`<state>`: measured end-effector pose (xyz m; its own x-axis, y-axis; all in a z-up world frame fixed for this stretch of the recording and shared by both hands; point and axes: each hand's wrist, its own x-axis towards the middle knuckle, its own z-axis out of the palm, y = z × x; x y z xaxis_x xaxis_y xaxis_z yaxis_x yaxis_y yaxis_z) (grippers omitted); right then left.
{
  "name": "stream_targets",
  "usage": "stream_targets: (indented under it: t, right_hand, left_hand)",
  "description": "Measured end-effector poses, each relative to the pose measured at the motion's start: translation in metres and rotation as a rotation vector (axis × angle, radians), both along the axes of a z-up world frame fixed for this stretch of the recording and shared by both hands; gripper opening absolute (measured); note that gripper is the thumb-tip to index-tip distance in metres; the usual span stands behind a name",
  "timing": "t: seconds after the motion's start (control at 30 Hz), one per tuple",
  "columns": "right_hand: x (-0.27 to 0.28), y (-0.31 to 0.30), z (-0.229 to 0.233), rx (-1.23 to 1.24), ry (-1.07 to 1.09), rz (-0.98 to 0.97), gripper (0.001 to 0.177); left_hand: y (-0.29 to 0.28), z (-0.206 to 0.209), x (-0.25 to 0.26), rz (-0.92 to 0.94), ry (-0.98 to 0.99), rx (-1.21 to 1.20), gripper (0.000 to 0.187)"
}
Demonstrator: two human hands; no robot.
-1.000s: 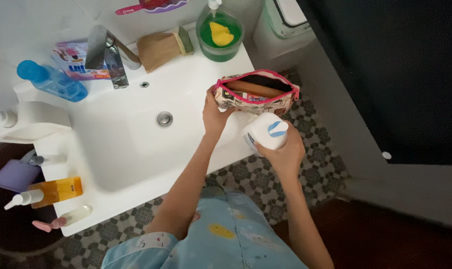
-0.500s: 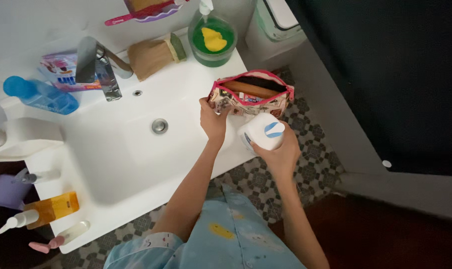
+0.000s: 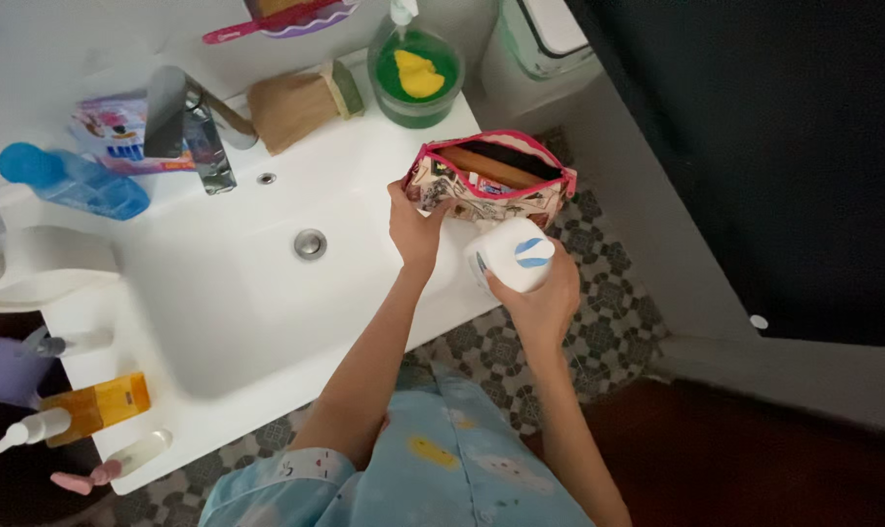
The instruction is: The person refills a small clear bottle with a pink pump by rinsing it under the tap and wiping it with a tissue. They then refill a second small clear bottle with a gray pump using a large white lotion bottle, screwing the pump back on afterward.
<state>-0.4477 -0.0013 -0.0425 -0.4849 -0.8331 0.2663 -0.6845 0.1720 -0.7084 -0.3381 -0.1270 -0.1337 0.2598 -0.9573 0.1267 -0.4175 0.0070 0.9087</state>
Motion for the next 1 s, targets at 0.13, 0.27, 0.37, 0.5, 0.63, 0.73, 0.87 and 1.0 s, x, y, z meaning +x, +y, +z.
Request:
stream_targets:
  t: [0.13,0.27,0.37,0.5,0.63,0.73,0.87,1.0]
  right_hand:
    - [0.006,0.002,0.001,-0.015,0.014,0.006,0.065]
    - [0.005,0.002,-0.003,0.045,-0.07,0.019,0.064]
    - [0.003,0.002,-0.011,-0.002,0.046,0.028,0.084]
    - [-0.001,0.01,-0.02,-0.104,-0.24,0.095,0.097]
    - [0.001,0.025,-0.024,-0.139,-0.083,0.078,0.103]
    - [0.004,0.039,-0.021,-0.212,0.005,0.085,0.093]
    - [0.024,0.05,-0.017,-0.287,-0.007,0.202,0.079]
    - [0.053,0.048,-0.014,-0.266,0.045,0.309,0.079]
  left_hand:
    - [0.001,-0.002,0.007,-0.066,0.016,0.011,0.075]
    - [0.011,-0.006,0.019,-0.136,-0.016,-0.024,0.079]
    - [0.023,-0.01,0.032,-0.148,-0.049,0.031,0.08]
    - [0.041,-0.012,0.053,-0.121,-0.073,-0.072,0.076]
    - [0.068,0.004,0.067,-0.06,0.183,-0.112,0.058]
    - [0.088,0.028,0.077,-0.045,0.285,-0.172,0.049]
    - [0.118,0.066,0.09,-0.048,0.392,-0.178,0.05]
    - [0.133,0.089,0.109,-0.027,0.454,-0.156,0.051]
